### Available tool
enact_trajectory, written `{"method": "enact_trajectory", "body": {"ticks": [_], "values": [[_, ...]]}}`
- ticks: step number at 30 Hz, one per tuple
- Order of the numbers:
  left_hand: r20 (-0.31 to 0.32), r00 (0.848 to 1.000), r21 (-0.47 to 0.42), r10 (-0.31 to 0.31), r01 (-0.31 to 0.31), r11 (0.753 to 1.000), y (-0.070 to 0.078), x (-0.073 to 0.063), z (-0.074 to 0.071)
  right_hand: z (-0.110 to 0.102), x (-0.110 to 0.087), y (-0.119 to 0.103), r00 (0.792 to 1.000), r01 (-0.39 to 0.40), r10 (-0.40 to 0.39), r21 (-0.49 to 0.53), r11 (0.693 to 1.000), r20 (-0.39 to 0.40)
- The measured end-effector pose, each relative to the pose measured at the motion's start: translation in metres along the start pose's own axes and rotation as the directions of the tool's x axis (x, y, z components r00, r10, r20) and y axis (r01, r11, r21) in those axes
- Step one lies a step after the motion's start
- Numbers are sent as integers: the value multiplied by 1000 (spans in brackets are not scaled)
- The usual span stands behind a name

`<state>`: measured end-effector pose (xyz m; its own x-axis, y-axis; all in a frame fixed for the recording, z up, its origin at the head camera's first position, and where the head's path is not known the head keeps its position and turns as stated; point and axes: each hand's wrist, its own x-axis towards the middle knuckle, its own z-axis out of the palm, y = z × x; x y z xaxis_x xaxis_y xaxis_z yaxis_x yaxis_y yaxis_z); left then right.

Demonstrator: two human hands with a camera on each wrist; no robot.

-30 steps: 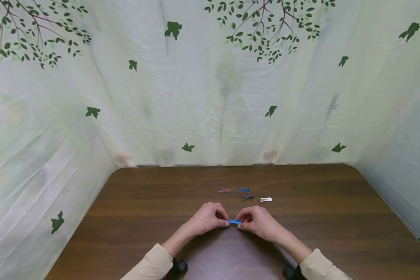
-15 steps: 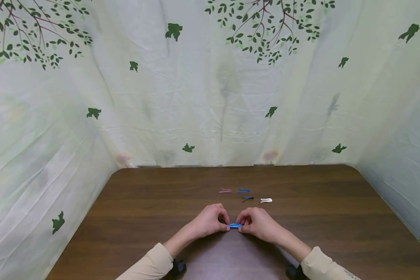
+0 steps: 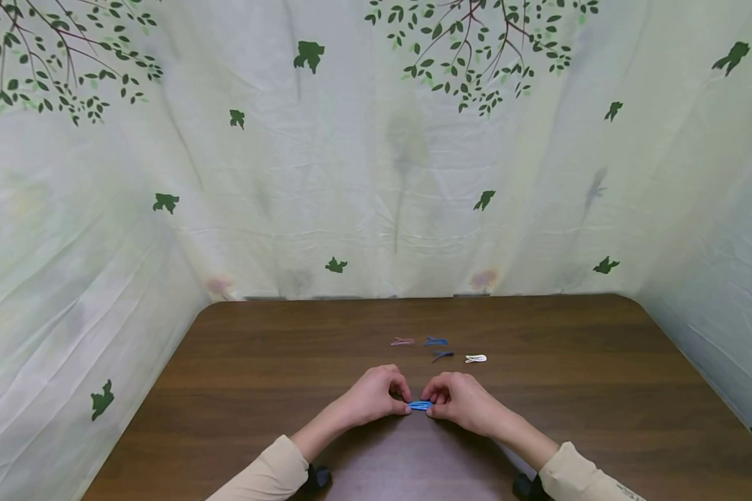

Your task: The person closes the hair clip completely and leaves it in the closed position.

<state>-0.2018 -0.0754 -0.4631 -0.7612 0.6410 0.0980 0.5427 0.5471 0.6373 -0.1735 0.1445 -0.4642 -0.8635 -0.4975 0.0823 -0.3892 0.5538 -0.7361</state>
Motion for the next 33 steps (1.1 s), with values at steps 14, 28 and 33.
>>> {"method": "enact_trajectory", "body": {"ticks": [14,28,33], "values": [[-3,999,-107,-48,47,993,0,0,-6,-2,0,0,1000,-19,19,38,999,23],[-108,988,-136,-112,97,986,-15,3,-23,-16,17,-5,999,-17,18,21,1000,-30],[-174,972,-154,-159,132,979,-21,10,-28,-22,26,-6,995,-10,7,-22,1000,-95]]}}
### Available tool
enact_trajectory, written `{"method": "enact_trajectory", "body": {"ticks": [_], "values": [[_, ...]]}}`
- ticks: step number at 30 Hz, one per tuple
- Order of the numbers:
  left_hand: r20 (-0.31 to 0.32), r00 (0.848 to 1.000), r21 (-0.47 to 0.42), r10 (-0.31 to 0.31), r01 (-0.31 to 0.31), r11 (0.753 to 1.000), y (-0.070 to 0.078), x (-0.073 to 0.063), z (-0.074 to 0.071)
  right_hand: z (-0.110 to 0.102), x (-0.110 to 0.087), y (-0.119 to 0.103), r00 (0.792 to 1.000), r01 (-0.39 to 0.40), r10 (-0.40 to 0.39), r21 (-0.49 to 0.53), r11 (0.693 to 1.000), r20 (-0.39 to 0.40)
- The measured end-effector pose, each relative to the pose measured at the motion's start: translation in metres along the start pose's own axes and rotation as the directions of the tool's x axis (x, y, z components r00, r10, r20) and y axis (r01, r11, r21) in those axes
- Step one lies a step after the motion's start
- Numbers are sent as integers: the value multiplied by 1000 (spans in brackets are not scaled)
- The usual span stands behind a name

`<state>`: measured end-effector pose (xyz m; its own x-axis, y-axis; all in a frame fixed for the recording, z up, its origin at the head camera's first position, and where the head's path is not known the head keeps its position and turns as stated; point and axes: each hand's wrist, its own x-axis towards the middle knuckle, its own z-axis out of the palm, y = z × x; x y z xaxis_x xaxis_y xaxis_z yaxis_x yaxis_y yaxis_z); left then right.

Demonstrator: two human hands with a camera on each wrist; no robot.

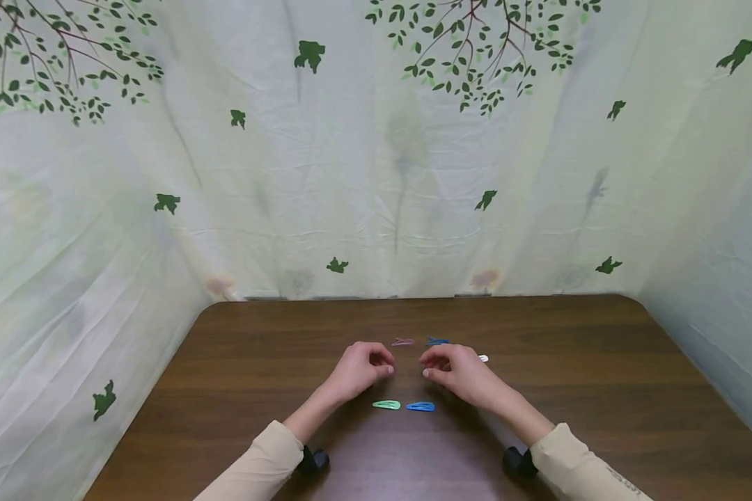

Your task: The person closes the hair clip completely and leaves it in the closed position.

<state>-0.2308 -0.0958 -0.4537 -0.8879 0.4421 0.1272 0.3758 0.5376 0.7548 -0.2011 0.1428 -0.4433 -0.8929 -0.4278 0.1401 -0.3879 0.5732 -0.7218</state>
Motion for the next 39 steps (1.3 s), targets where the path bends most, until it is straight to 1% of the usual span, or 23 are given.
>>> {"method": "enact_trajectory", "body": {"ticks": [4,6,9,15,17,22,28,32,35,39], "values": [[-65,998,-11,-8,7,1000,-1,9,-3,0,9,-2,999,19,-21,-35,999,-40],[-86,996,-17,-26,24,1000,-3,12,-5,1,13,-2,998,27,-30,-40,999,-55],[-91,995,-30,-49,47,998,-6,17,-8,3,19,-2,996,24,-27,-38,999,-80],[-86,992,-39,-90,87,995,-15,25,-11,10,30,0,991,-36,32,-29,999,-129],[-85,992,-41,-93,90,995,-19,28,-12,11,35,1,989,-59,55,-23,998,-140],[-66,994,-36,-91,89,995,-26,34,-14,12,45,4,983,-105,100,-27,994,-151],[-15,996,-52,-91,90,995,-28,39,-16,13,55,7,983,-121,110,-71,990,-144],[15,996,-65,-85,85,994,-31,40,-17,14,59,8,983,-144,133,-79,986,-123],[45,996,-72,-81,84,994,-34,42,-18,15,62,9,982,-159,149,-87,984,-113],[83,992,-84,-90,97,992,-37,43,-19,16,66,10,983,-160,148,-104,982,-111]]}}
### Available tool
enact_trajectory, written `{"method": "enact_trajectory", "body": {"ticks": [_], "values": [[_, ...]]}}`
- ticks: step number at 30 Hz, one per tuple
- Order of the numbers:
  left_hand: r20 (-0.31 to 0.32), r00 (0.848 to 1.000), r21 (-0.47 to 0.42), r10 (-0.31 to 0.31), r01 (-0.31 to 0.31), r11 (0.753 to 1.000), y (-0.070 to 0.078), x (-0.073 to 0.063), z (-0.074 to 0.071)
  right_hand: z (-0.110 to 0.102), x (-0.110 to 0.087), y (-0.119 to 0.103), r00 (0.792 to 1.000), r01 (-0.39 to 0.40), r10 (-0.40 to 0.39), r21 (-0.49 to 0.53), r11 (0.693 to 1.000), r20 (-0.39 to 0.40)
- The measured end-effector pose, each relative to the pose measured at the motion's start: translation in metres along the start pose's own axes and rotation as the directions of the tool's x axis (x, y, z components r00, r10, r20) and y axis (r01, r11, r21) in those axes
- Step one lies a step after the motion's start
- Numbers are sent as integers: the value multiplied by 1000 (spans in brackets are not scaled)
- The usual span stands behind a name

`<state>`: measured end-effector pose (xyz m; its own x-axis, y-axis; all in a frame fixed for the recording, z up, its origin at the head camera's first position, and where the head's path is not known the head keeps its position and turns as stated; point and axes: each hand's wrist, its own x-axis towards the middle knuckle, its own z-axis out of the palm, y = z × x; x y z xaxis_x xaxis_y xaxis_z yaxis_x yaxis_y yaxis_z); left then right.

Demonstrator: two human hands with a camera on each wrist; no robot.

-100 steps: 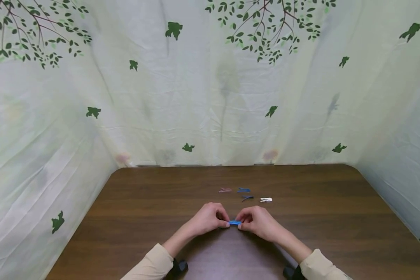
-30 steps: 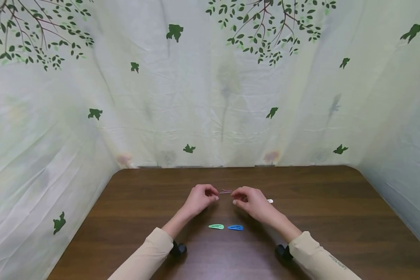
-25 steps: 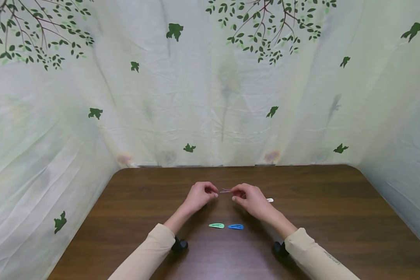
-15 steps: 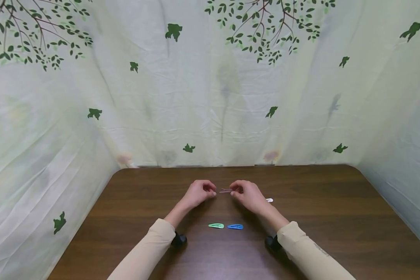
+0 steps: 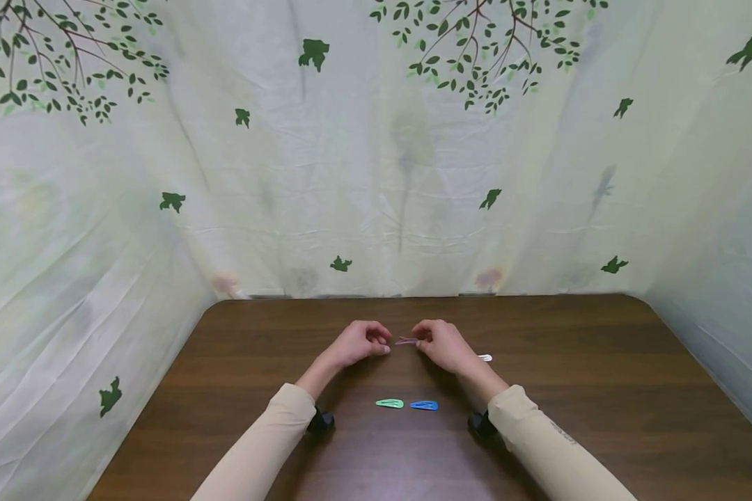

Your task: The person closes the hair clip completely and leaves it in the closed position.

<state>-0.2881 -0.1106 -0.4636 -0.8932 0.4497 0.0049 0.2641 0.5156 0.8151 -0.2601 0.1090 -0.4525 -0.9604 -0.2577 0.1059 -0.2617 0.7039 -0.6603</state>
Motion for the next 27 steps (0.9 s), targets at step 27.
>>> {"method": "enact_trajectory", "body": {"ticks": [27], "values": [[1,1000,-37,0,1,999,-3,-3,0,6,6,-4,996,-25,17,103,994,86]]}}
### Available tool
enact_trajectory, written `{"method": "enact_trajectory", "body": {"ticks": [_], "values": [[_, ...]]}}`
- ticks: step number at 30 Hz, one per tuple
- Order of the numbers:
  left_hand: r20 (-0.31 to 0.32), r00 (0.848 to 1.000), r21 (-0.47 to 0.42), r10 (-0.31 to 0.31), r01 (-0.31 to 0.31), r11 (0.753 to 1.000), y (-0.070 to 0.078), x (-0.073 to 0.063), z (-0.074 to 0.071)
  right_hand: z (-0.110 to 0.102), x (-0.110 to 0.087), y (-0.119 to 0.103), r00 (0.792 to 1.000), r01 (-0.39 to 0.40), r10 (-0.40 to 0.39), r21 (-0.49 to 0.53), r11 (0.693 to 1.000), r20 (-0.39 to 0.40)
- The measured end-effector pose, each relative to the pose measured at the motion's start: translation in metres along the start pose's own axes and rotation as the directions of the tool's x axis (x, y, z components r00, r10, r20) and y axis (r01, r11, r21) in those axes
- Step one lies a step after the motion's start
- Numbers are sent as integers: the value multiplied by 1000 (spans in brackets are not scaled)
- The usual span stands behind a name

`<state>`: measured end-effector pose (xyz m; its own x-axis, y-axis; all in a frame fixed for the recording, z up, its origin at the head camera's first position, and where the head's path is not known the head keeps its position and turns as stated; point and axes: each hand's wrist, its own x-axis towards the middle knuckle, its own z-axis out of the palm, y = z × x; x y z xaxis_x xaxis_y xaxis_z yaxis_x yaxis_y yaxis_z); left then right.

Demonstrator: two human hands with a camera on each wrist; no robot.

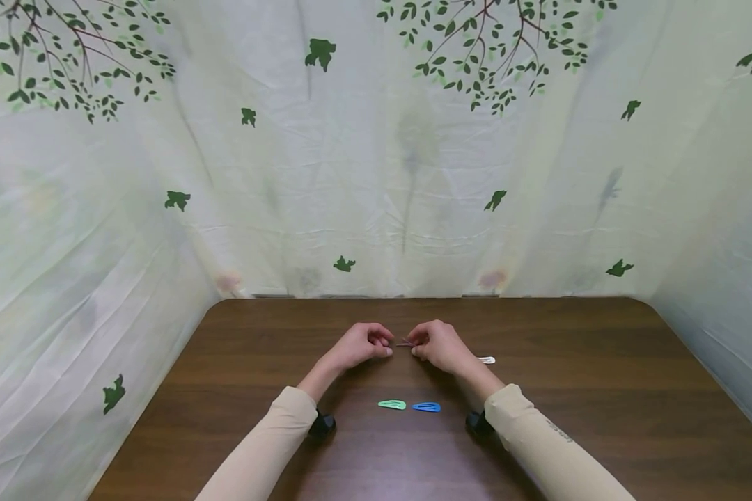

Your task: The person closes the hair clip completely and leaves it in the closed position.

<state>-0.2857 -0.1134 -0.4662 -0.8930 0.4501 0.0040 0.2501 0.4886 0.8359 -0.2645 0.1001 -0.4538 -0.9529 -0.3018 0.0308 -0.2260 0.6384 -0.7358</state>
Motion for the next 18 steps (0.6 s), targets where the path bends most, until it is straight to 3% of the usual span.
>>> {"method": "enact_trajectory", "body": {"ticks": [18], "values": [[-3,1000,-29,-10,10,1000,1,-2,0,6,0,-2,997,-62,64,35,997,-47]]}}
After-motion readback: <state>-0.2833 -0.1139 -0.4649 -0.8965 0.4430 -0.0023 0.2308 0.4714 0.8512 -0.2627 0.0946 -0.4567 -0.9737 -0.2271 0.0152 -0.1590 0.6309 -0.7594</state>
